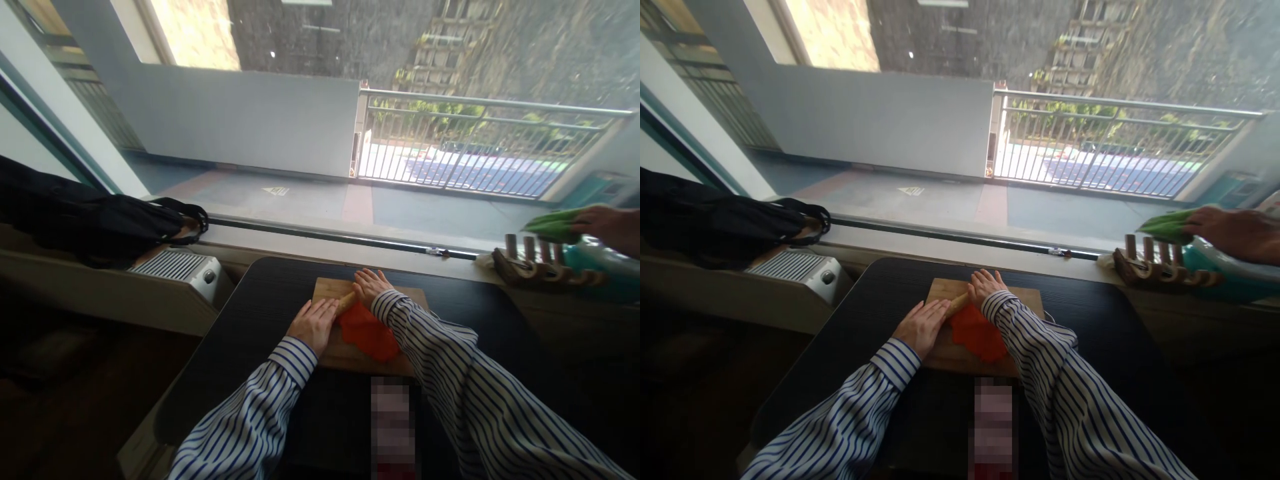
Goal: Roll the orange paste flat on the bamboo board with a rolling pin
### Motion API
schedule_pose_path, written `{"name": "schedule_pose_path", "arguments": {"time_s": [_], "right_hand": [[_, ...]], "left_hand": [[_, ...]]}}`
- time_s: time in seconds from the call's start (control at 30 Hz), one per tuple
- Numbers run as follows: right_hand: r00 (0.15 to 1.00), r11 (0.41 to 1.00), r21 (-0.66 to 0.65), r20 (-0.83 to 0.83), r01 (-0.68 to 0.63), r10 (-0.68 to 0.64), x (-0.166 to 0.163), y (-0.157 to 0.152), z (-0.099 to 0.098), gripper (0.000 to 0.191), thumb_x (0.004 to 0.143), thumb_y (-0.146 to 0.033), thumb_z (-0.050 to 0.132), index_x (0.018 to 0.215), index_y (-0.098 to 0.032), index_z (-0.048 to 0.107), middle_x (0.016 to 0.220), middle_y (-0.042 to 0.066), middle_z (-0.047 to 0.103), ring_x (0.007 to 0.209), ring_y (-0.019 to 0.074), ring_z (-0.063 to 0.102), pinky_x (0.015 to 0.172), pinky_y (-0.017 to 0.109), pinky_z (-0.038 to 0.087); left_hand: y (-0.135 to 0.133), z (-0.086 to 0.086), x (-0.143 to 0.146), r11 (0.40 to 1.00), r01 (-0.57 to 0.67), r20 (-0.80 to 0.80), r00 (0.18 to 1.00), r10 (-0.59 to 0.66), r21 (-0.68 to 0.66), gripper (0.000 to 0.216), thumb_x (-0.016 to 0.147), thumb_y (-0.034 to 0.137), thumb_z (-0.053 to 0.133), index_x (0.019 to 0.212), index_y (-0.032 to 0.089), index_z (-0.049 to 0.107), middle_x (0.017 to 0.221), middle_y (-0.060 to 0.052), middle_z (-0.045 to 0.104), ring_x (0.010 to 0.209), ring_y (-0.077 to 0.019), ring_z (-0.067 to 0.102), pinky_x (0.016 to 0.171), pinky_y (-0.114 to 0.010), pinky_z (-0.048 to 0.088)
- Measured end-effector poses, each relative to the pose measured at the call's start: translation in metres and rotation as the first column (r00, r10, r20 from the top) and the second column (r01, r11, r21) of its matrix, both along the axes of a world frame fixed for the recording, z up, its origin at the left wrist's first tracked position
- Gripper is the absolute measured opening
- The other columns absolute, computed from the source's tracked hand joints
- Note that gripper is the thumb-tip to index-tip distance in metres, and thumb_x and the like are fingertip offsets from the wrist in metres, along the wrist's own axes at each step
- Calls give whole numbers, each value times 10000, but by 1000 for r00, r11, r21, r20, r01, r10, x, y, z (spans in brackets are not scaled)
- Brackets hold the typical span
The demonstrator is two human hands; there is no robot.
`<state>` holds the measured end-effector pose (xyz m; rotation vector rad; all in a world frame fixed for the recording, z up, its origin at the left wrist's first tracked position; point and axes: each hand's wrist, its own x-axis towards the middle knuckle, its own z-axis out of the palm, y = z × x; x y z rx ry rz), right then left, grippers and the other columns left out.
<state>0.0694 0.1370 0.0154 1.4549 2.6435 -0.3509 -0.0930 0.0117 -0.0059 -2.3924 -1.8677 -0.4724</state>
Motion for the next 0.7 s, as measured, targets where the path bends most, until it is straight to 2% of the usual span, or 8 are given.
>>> {"name": "schedule_pose_path", "arguments": {"time_s": [0.23,0.43,0.6,0.7], "right_hand": [[1000,999,36,-20,15,-15,11,-13,0,563,908,-411,131,1384,-143,266,1459,45,238,1344,181,114,1085,453,56],[1000,999,33,-15,9,-8,20,-22,5,565,912,-430,132,1380,-150,277,1453,51,256,1341,190,131,1084,455,77],[999,998,57,-46,-2,5,22,-20,3,519,914,-420,196,1334,-166,367,1407,71,351,1312,217,226,1067,457,151],[994,990,132,-98,-41,54,22,-15,-2,457,914,-390,249,1239,-177,490,1325,81,460,1254,221,335,1039,410,234]], "left_hand": [[-7,-3,6,999,30,-43,999,-29,27,373,904,206,312,1237,231,477,1272,-49,528,1152,-171,498,985,-384,387],[-12,-7,9,997,71,-59,996,-69,21,378,907,189,292,1239,173,473,1310,-81,480,1177,-188,473,978,-361,409],[-9,-11,5,997,77,-67,995,-76,2,375,890,207,368,1254,183,454,1329,-86,464,1182,-195,468,980,-354,413],[-7,-11,2,1000,-5,-16,1000,6,17,386,851,196,453,1235,166,475,1223,-93,568,1116,-204,527,954,-357,437]]}}
